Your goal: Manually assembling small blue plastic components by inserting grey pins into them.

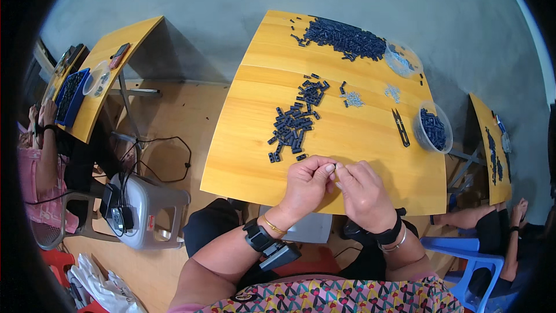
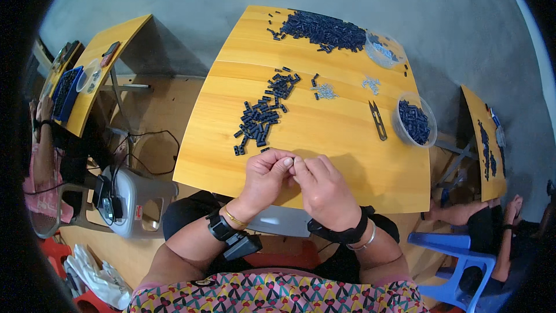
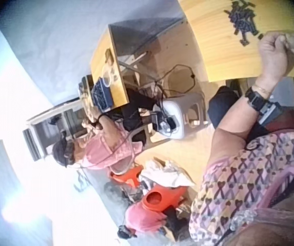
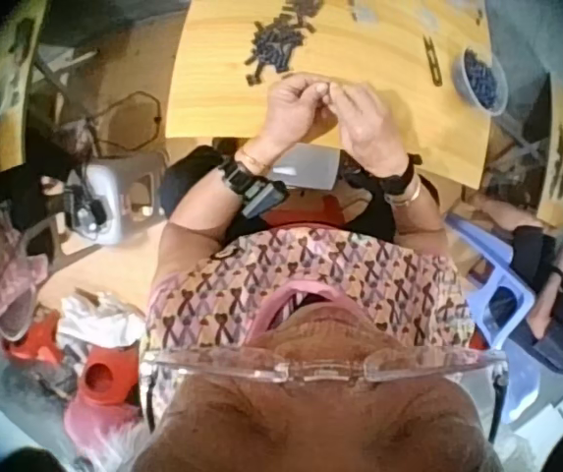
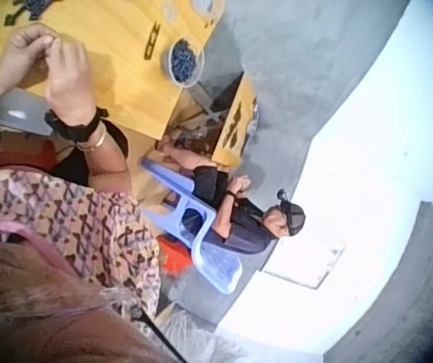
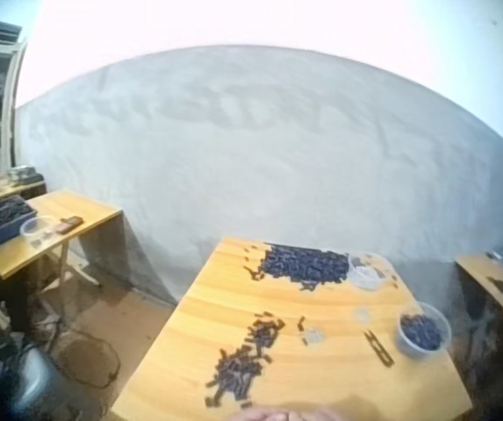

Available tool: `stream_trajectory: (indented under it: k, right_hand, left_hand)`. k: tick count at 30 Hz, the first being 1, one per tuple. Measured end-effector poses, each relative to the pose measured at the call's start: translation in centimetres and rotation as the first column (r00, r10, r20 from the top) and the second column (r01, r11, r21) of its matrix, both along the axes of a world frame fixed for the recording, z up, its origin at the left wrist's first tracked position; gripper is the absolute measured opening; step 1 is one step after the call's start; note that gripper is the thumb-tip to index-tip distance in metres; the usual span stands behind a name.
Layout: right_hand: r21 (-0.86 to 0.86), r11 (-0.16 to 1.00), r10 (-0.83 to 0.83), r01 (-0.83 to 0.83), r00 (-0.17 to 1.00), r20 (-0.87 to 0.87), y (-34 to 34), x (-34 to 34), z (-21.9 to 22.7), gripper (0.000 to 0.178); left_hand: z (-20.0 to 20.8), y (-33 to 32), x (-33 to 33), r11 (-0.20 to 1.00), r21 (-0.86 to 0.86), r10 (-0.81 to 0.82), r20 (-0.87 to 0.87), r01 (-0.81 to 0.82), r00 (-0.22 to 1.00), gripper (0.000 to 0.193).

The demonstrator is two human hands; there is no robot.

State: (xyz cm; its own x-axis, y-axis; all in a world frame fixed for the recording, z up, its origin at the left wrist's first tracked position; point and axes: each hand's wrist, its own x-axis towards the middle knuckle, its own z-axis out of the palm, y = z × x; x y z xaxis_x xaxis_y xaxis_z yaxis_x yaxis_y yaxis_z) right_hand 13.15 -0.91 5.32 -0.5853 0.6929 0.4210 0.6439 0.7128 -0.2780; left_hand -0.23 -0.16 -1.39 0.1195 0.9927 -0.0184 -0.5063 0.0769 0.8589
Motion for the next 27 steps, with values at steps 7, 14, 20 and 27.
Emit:
stream_trajectory:
  k: [7,14,20,27]
  right_hand:
    - [-0.220,0.975,-0.115,0.029,0.916,-0.385,0.5,1.1,-1.6,0.014]
    - [-0.535,0.844,-0.374,0.041,0.761,-0.530,3.2,4.4,-2.4,0.010]
    - [-0.427,0.891,-0.279,0.157,0.930,-0.240,7.8,4.4,-1.5,0.010]
    - [-0.273,0.925,-0.291,0.263,0.955,-0.067,13.7,4.0,-1.4,0.009]
  left_hand:
    - [0.1,0.3,0.2,0.997,0.079,-0.006,-0.112,0.015,0.994,0.011]
    - [-0.2,0.4,-0.1,0.930,0.226,-0.257,-0.162,0.289,0.953,0.012]
    - [-0.2,0.0,-0.4,0.914,0.216,-0.297,-0.221,0.343,0.929,0.012]
    - [0.2,0.0,-0.3,0.933,0.171,-0.277,-0.224,0.318,0.934,0.014]
